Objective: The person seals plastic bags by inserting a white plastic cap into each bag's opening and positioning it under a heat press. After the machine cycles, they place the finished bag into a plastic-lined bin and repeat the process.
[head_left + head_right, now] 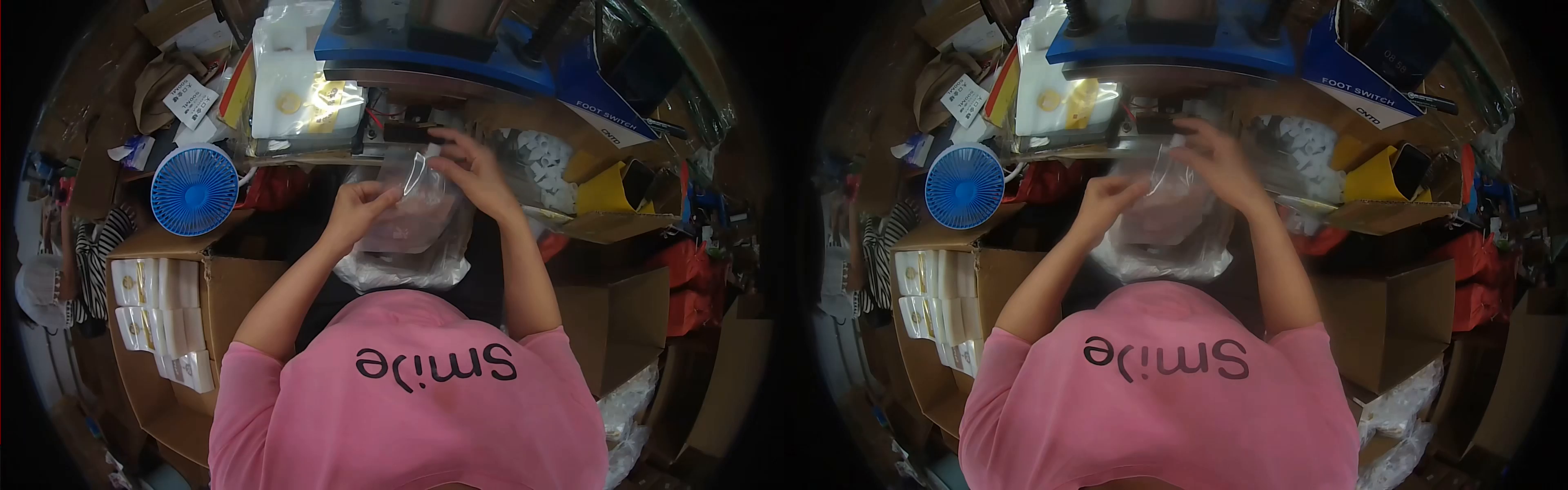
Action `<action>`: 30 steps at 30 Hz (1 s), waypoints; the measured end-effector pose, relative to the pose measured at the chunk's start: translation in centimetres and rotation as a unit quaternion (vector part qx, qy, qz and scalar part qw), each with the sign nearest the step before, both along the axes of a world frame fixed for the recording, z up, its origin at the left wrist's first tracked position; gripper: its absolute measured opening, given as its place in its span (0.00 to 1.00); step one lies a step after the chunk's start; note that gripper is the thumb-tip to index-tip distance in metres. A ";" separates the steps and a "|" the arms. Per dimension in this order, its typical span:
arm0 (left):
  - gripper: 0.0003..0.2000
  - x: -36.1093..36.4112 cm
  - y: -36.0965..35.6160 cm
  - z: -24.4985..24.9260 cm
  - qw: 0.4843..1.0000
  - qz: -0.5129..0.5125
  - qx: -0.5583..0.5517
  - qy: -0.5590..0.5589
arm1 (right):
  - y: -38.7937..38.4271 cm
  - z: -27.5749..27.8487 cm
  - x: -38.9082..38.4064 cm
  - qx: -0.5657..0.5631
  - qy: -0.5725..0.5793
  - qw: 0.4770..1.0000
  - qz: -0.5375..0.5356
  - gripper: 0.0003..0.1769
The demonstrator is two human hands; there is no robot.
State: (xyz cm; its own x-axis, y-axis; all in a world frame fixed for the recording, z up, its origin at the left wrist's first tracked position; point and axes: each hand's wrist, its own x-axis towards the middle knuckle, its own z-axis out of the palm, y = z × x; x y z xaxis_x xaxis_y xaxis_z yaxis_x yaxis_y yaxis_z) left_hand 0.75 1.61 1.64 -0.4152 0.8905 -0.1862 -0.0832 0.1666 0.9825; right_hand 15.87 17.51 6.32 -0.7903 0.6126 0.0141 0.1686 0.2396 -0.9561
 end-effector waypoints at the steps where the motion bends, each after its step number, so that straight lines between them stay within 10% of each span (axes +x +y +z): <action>1: 0.12 -0.1 0.7 0.5 1.000 -0.002 0.001 0.000 | 0.3 -0.2 0.2 0.001 0.000 1.000 -0.002 0.14; 6: 0.11 -0.5 4.2 0.9 0.979 0.086 0.016 -0.185 | 4.3 0.1 4.4 0.294 -0.120 0.924 -0.214 0.20; 13: 0.11 -0.7 4.9 0.9 0.964 0.126 0.052 -0.230 | 7.0 -1.0 8.2 0.355 -0.410 0.787 -0.294 0.20; 18: 0.17 -6.5 3.7 2.8 0.979 0.072 0.020 0.192 | 7.4 -3.5 6.6 0.454 -0.339 0.785 -0.252 0.19; 20: 0.23 -8.7 3.0 1.7 0.797 0.210 0.091 0.559 | 7.3 -3.8 6.4 0.472 -0.308 0.785 -0.258 0.16; 23: 0.28 -9.3 -0.3 -1.8 0.737 0.121 -0.026 0.665 | 7.9 -4.3 6.7 0.483 -0.248 0.792 -0.279 0.13; 30: 0.04 -7.6 -3.4 2.3 0.924 0.158 0.086 0.338 | 6.0 -2.4 6.9 0.189 -0.026 0.951 -0.242 0.09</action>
